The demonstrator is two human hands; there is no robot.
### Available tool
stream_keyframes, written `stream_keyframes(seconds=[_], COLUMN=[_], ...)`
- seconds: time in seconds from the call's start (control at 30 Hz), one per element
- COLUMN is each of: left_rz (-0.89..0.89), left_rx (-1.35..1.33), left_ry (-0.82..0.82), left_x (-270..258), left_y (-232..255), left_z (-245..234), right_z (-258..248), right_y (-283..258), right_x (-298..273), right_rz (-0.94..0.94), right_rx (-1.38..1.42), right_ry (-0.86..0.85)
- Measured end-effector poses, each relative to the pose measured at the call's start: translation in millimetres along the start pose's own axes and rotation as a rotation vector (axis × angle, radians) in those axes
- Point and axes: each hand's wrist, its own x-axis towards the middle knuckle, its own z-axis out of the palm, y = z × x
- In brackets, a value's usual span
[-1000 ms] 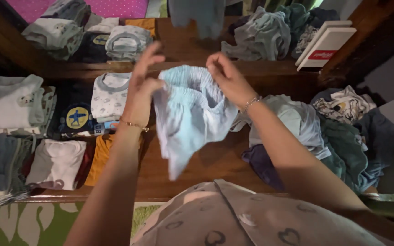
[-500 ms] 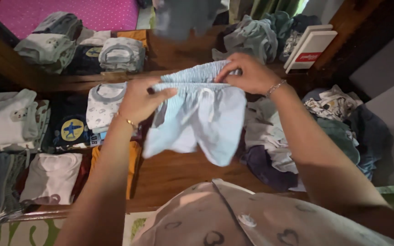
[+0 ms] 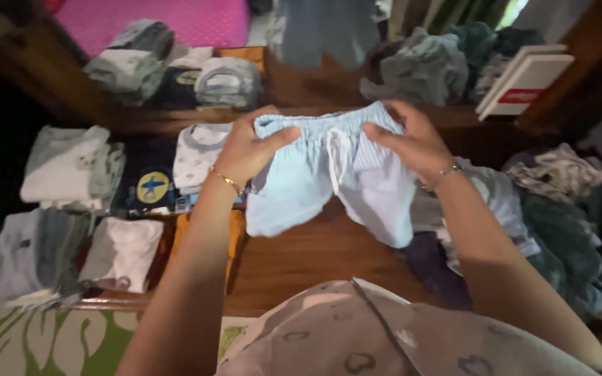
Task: Fold and organize baby clothes on a wooden surface.
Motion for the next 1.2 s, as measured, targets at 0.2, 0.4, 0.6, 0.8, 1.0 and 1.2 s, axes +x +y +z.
stream_keyframes(seconds=[0.2, 0.4, 0.6, 0.8, 1.0, 1.2], left_rz=[0.07, 0.171, 0.115, 0.099, 0.18, -0.071], left_rx=[0.024, 0.083, 0.058, 0.042, 0.387, -0.235], left_ry=[0.013, 0.179, 0.256, 0.216, 0.335, 0.229], left_x=[-9.4, -3.4, -0.2, -6.5, 5.3, -5.8], left_y=[-22.3, -15.4, -0.4, -16.5, -28.5, -5.9], left_z=[0.4, 19.3, 27.5, -13.0, 13.8, 5.9], right_z=[-13.3, 42.6, 24.7, 8.0, 25.2, -0.5], right_y=[27.8, -14.2, 21.9, 17.5, -2.4, 2.3], right_x=[11.0, -3.8, 17.8, 17.7, 9.3, 31.6], right_rz=[0.043, 0.193, -0.08, 0.087, -0.232, 0.027], right_rx=[-0.299, -0.239, -0.01, -0.237, -0.28, -0.364], right_ry=[-0.034, -0.131, 0.097, 0.178, -0.219, 0.042])
